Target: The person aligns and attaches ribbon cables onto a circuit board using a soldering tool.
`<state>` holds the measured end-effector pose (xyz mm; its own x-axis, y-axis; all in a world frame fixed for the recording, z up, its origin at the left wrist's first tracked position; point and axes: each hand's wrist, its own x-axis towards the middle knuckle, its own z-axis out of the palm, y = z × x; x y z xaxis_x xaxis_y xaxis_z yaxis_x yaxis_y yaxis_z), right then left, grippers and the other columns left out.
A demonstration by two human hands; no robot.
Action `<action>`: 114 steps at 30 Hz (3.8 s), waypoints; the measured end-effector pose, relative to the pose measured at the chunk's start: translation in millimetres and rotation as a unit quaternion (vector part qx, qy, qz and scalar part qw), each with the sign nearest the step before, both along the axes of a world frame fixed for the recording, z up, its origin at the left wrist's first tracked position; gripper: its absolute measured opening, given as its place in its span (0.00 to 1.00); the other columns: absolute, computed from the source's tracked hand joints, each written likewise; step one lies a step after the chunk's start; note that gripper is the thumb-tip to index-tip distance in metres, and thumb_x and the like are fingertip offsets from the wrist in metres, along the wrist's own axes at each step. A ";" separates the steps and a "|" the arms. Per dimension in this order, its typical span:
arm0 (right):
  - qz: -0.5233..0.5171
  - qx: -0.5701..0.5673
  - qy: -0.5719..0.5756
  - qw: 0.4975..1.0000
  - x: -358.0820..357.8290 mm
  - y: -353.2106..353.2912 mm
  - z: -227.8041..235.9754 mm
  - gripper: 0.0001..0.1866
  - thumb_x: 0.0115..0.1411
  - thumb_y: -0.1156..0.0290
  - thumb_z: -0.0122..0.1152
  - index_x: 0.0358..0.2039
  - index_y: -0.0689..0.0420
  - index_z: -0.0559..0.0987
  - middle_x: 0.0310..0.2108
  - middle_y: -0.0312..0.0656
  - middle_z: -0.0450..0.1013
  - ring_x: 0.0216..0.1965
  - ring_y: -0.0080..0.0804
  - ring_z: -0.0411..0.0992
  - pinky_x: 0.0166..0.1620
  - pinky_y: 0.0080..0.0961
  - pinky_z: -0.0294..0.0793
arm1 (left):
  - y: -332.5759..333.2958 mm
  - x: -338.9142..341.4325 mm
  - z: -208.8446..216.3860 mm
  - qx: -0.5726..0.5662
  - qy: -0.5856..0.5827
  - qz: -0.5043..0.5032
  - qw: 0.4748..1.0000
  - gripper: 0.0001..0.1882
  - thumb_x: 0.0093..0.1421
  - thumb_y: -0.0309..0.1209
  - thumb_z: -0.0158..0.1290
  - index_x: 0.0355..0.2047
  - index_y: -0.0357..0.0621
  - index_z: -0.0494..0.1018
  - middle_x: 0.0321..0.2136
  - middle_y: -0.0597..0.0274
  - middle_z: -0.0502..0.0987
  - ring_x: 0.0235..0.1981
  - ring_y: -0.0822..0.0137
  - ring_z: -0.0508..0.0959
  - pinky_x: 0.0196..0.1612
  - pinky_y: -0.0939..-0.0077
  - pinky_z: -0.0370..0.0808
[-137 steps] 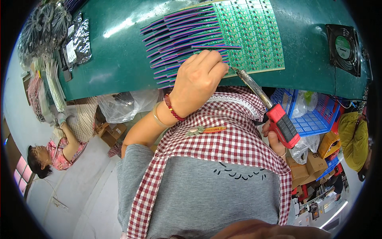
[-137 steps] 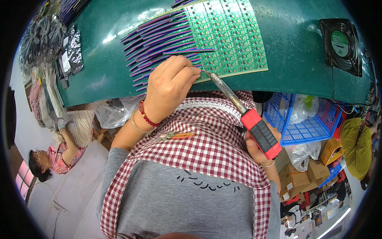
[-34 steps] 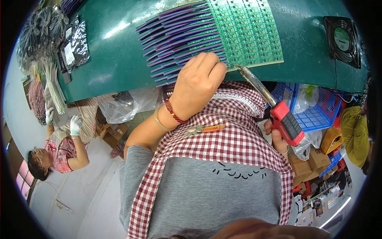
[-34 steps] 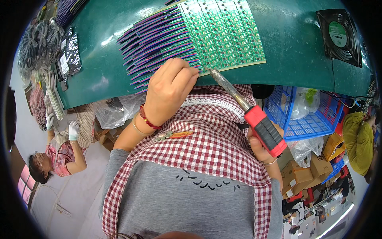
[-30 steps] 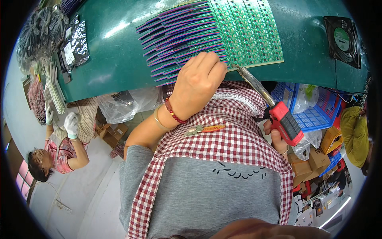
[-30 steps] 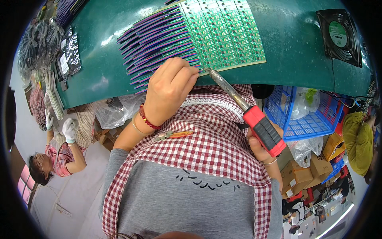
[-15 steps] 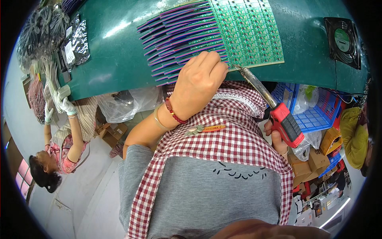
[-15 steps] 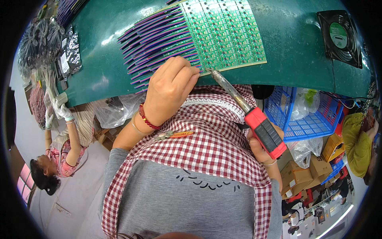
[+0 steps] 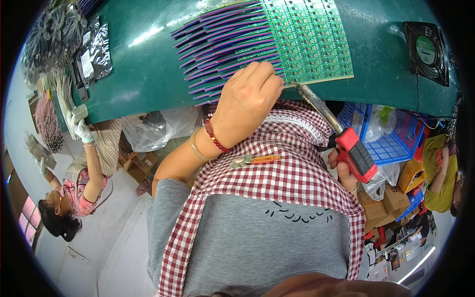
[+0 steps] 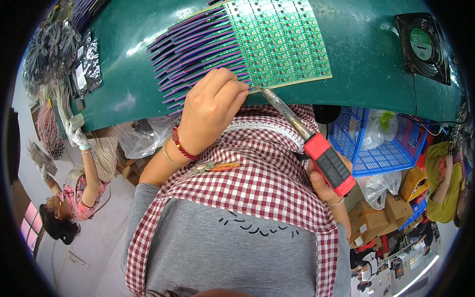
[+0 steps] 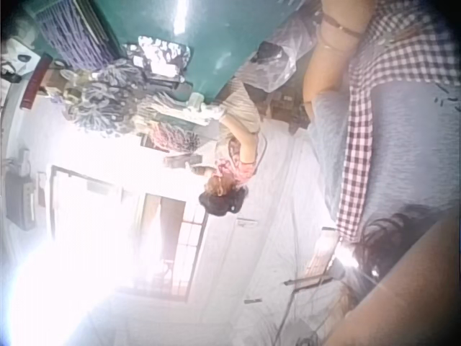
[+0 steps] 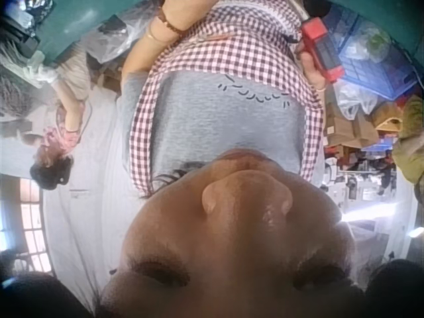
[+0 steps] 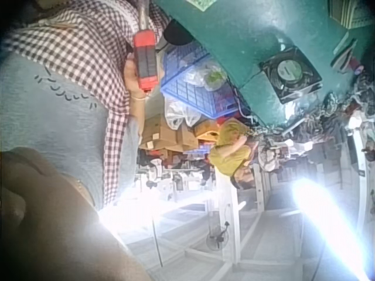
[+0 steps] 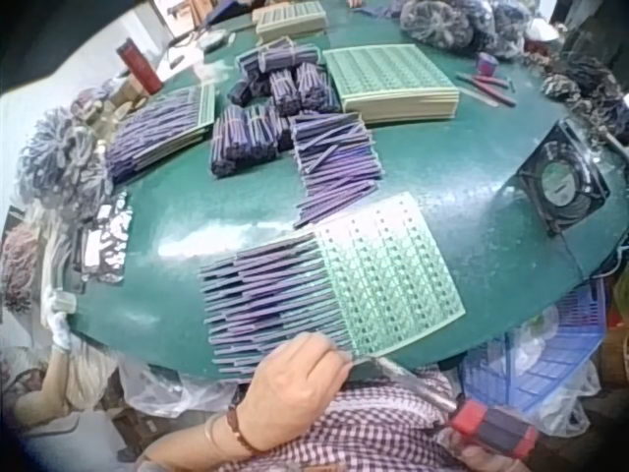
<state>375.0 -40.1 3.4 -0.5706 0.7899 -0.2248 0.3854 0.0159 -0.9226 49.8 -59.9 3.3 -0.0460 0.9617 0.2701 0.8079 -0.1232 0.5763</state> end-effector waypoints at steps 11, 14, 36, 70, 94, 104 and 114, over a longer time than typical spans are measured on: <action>0.006 -0.020 0.016 1.000 0.7 2.3 -4.2 0.15 0.58 0.58 0.64 0.29 0.59 0.81 0.24 0.39 0.76 0.24 0.34 0.75 0.29 0.28 0.72 | 1.4 0.5 0.5 -0.003 0.004 0.003 1.000 0.08 0.48 0.21 0.63 0.28 0.39 0.75 0.28 0.59 0.73 0.30 0.59 0.75 0.33 0.66 0.74; 0.022 0.008 -0.024 0.999 11.9 -2.2 -9.8 0.15 0.58 0.58 0.65 0.30 0.59 0.81 0.24 0.39 0.76 0.25 0.35 0.75 0.29 0.28 0.72 | 1.7 2.6 1.0 0.002 0.008 -0.001 1.000 0.08 0.48 0.22 0.63 0.29 0.39 0.75 0.28 0.59 0.73 0.30 0.58 0.75 0.33 0.66 0.73; -0.226 -0.080 0.389 0.889 -83.8 83.4 -4.2 0.28 0.69 0.53 0.44 0.56 0.66 0.64 0.30 0.43 0.71 0.27 0.31 0.71 0.71 0.56 0.44 | 7.9 -2.6 17.9 -0.023 0.083 0.019 0.996 0.12 0.48 0.29 0.65 0.33 0.46 0.76 0.32 0.67 0.72 0.35 0.63 0.72 0.38 0.65 0.65; -0.235 -0.068 0.413 0.877 -91.1 79.0 14.9 0.25 0.70 0.56 0.46 0.55 0.65 0.66 0.28 0.41 0.69 0.26 0.26 0.69 0.69 0.64 0.47 | 163.8 -72.7 11.0 0.001 -0.123 0.030 0.992 0.04 0.60 0.22 0.50 0.34 0.32 0.72 0.34 0.46 0.73 0.35 0.52 0.76 0.39 0.61 0.74; -0.244 -0.056 0.388 0.887 -91.5 96.6 31.9 0.27 0.69 0.52 0.45 0.55 0.65 0.65 0.27 0.41 0.71 0.24 0.26 0.70 0.64 0.61 0.59 | 144.5 -75.7 10.6 -0.072 -0.452 0.026 0.889 0.06 0.71 0.31 0.40 0.41 0.43 0.65 0.25 0.66 0.71 0.23 0.80 0.61 0.26 0.84 0.59; -0.225 -0.083 0.348 0.906 -88.1 95.1 40.0 0.29 0.68 0.50 0.47 0.55 0.65 0.64 0.27 0.42 0.70 0.24 0.26 0.70 0.53 0.51 0.73 | 121.0 -67.3 49.7 -0.232 -0.545 0.038 0.805 0.06 0.67 0.30 0.43 0.36 0.42 0.66 0.21 0.61 0.74 0.20 0.79 0.64 0.23 0.85 0.60; -0.173 -0.149 0.206 0.952 -91.6 89.9 46.4 0.33 0.67 0.49 0.54 0.54 0.69 0.66 0.19 0.41 0.68 0.15 0.24 0.67 0.25 0.24 0.76 | 98.4 -69.9 13.8 -0.084 -0.092 0.062 0.990 0.09 0.57 0.26 0.59 0.30 0.33 0.72 0.27 0.46 0.79 0.25 0.55 0.80 0.30 0.67 0.74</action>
<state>283.5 49.8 49.8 -0.3760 0.8829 -0.2812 -0.0746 -0.3314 -0.9405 -20.0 38.5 17.1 -0.2008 0.9761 0.0831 0.6908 0.0810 0.7185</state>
